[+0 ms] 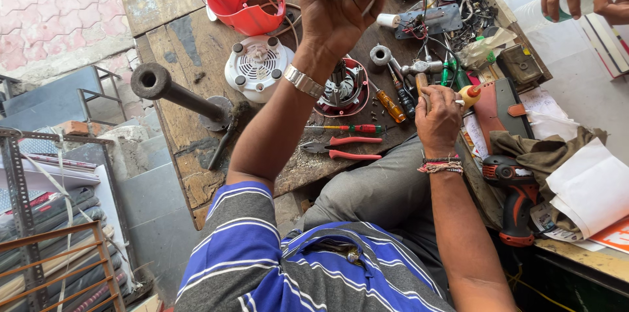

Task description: The person disassembles a small electrical appliance motor on a cluttered workbench, using a screwdriver and hammer to remove components and separate parts. They handle wires, a motor housing, and internal components, placing removed pieces on the table.

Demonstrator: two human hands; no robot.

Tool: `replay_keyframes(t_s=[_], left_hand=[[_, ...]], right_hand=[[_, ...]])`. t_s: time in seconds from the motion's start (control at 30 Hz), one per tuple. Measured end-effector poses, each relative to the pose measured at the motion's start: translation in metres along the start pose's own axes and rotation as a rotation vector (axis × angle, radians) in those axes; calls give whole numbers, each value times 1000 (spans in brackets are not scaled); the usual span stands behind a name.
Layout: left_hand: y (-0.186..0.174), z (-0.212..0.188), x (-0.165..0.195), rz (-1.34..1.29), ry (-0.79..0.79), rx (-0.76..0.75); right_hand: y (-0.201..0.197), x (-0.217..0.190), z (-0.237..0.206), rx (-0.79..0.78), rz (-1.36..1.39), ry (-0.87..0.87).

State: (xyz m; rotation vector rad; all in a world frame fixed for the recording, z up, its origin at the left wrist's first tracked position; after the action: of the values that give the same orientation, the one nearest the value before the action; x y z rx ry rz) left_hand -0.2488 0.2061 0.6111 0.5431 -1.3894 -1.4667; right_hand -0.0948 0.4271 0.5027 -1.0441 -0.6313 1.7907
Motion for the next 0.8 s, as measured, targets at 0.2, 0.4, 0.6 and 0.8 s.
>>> replay_keyframes(t_s=[0.2,0.4,0.6,0.8], left_hand=[[-19,6,28,395,114,96],[-15,3,43,842,353,179],[9,-16,24,1284,510,51],[11,-18,13,1277,506,-5]], right_hand=[[3,1,0,-17,-9,9],[1,-2,3,-9,13,10],[0,-1,2,0,23,-5],[1,0,1,11,-3,-6]])
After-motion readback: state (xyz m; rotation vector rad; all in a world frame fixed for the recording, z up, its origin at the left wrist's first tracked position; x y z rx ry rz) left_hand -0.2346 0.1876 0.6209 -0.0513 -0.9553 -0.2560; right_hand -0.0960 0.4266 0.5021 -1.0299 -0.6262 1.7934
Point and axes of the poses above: each hand's wrist, its own z-axis towards the middle knuckle, its own y-axis out of the palm, x = y × z, the point moved 8 cm from there along z, towards the middle knuckle, and after that the axes turned 3 degrees about -y, right-handed, at the moved point
